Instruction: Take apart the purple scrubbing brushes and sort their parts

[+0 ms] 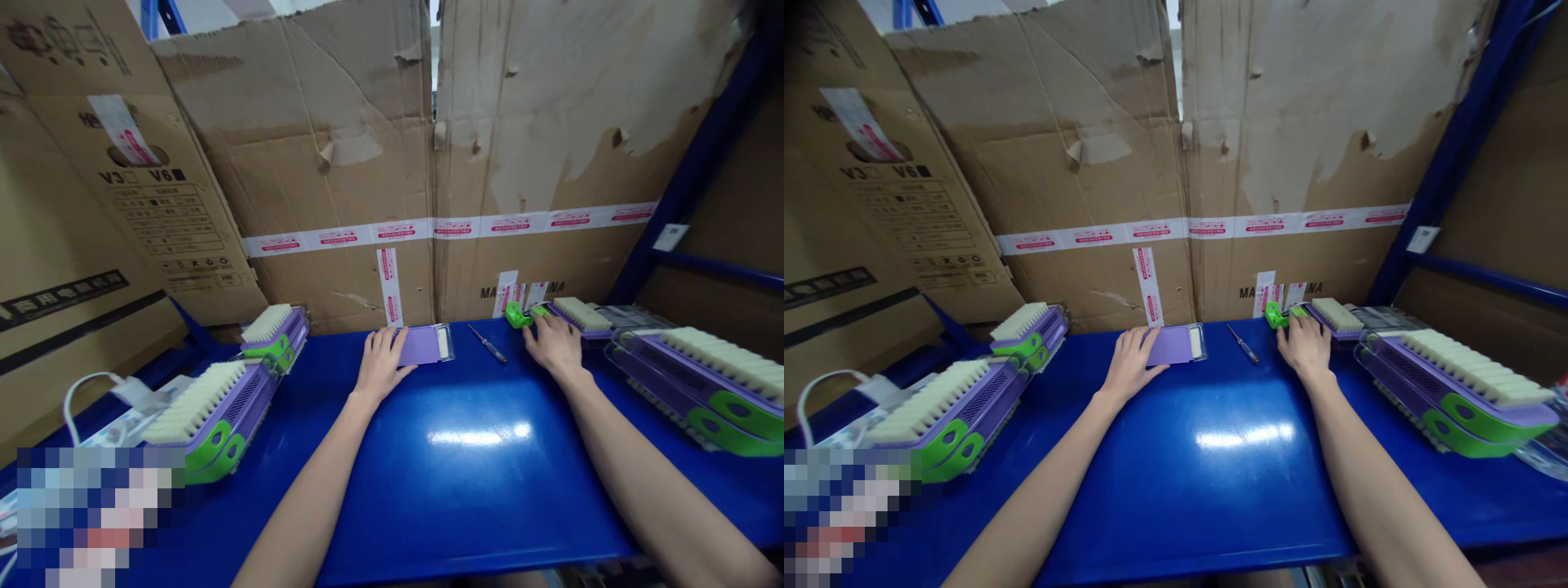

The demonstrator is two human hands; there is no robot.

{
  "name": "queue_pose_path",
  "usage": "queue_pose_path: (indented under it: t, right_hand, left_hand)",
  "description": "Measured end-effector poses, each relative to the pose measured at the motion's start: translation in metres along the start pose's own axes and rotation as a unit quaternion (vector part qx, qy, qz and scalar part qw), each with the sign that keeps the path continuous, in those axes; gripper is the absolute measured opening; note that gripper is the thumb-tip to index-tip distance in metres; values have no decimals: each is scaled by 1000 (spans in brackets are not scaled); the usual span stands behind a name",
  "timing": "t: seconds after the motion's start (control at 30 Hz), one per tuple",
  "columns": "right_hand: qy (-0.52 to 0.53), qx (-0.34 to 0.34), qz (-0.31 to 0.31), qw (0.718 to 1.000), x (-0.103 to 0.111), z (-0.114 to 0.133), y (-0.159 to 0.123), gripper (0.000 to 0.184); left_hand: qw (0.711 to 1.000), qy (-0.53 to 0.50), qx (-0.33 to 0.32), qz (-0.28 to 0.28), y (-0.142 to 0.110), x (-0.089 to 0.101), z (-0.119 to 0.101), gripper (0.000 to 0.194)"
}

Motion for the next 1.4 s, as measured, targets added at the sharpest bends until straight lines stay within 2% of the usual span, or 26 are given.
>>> queue_pose_path:
  t: [0.2,0.77,1.13,1.33,1.4]
  right_hand:
    - [17,-9,36,999,-13,-2,2,55]
    - [-19,-21,95,995,-7,2,1,63]
    - [-3,-31,90,995,-10,1,0,66]
    - [-16,-1,15,1000,4,5,-1,51]
    - [-25,-2,12,1000,8,5,-2,47]
  left_hand:
    - [1000,-6,3,-2,0,-1,1,70]
    - [1000,-2,1,-5,0,-1,1,70]
    - [1000,-7,14,4,0,0,0,71]
    - [1000,-6,11,5,0,0,0,70]
    - [1000,-9,10,3,0,0,0,70]
Point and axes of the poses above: each hand's wrist, its own y-axis towards the middle knuckle, its own x-axis out of the back of the hand, z = x × y, the point moved 6 cm from there along y, towards the middle knuckle, and after that the axes turned 15 degrees about -y, right-handed, at the moved point
